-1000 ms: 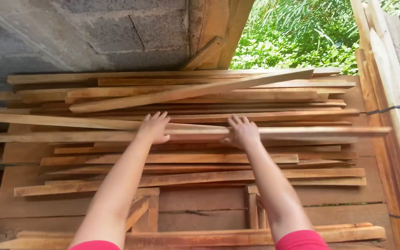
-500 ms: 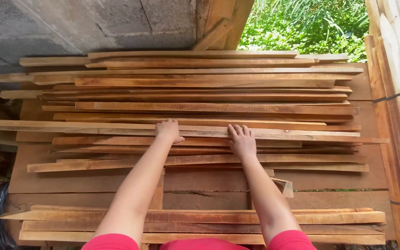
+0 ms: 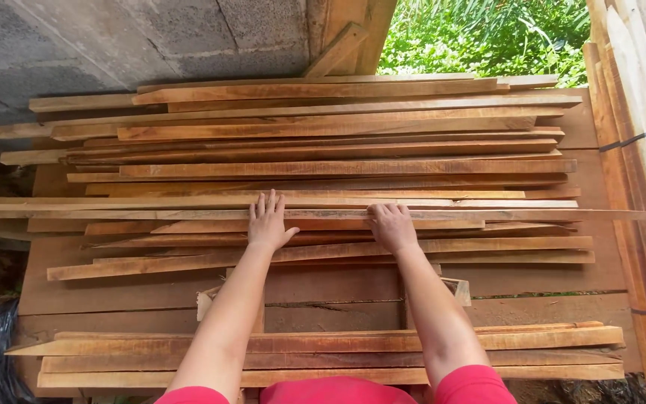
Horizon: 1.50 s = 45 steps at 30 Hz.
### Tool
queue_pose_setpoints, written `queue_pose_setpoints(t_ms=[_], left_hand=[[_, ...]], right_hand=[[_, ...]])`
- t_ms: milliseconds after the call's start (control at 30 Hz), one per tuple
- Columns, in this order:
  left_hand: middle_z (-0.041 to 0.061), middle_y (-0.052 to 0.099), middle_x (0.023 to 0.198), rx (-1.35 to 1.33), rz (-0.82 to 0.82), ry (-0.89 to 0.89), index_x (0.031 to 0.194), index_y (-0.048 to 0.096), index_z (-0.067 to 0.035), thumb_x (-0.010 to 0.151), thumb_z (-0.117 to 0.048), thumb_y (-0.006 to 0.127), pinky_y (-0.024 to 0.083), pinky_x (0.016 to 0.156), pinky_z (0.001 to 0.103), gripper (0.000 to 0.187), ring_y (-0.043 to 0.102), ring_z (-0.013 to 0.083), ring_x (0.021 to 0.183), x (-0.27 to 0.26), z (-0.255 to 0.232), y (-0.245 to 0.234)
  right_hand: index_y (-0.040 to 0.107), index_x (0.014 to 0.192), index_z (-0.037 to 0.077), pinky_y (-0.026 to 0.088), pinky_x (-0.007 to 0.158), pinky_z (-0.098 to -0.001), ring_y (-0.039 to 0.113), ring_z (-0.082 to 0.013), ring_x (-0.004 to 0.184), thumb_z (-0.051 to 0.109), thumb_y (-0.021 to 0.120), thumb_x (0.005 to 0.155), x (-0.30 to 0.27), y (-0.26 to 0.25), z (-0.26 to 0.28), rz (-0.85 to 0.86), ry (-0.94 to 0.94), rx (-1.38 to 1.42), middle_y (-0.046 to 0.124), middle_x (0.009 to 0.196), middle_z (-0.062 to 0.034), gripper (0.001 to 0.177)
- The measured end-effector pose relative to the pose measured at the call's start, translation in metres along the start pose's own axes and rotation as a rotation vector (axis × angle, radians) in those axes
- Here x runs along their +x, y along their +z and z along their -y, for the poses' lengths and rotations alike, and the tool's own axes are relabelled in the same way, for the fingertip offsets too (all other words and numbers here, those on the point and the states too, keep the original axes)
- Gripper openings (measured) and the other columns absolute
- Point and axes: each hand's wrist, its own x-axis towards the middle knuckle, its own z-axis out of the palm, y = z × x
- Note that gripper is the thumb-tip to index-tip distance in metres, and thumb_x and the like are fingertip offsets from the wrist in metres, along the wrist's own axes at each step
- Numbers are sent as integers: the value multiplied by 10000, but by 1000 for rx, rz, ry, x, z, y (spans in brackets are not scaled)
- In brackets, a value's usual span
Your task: Sorting and stacking wooden planks onto a wooden rack in a storage area.
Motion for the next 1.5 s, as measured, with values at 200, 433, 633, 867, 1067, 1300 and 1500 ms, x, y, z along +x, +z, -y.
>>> queue_pose_setpoints(t_ms=[200,433,633,867,1067,1300,1500], left_hand=[[29,632,1439,117,-51,-40,1503,499,-167,969,-336,562,-21,1267,587,563,499,256,1422,53,35,53],[-9,751,1267,191,4,-59,1270,722,-293,875,-452,636,-63,1235,651,435,659,222,1261,17,39,-6],[108,744,1243,32,-53,232,1209,705,-178,924,-498,644,361,1149,482,433,670,291,1237,-102,25,-85],[153,753,1031,-38,39,288,1090,708,-183,853,-683,631,530,951,483,559,707,364,1085,-200,12,-122],[67,771,781,-151,229,275,982,740,-157,835,-606,678,558,852,400,476,765,256,867,-234,11,-102],[10,761,716,-213,309,280,953,719,-156,821,-612,690,580,674,293,476,750,142,673,-214,23,-64],[92,756,824,-256,301,263,1023,754,-123,816,-525,753,577,728,358,452,767,216,784,-224,24,-47]], right_hand=[[631,1184,244,515,890,-410,724,-201,985,446,660,886,14,-53,-5,187,-17,117,715,1003,26,361],[605,1256,201,521,912,-442,738,-271,1040,447,598,949,22,-153,1,416,25,179,747,1043,-52,393],[571,1250,173,524,908,-506,741,-373,1008,446,606,946,12,-239,0,457,43,230,749,1007,-149,411],[617,1251,218,524,920,-551,715,-439,1037,610,558,891,-18,-305,16,680,139,398,757,1034,-199,536],[742,1186,188,539,941,-516,727,-425,1028,633,580,869,-47,-352,47,855,230,484,787,1000,-190,570],[783,1132,244,545,953,-488,719,-399,1068,701,642,827,-58,-343,47,921,233,506,791,1003,-149,567],[764,1163,227,545,941,-515,703,-425,1079,609,682,851,-68,-343,57,888,218,500,777,1036,-192,500]])
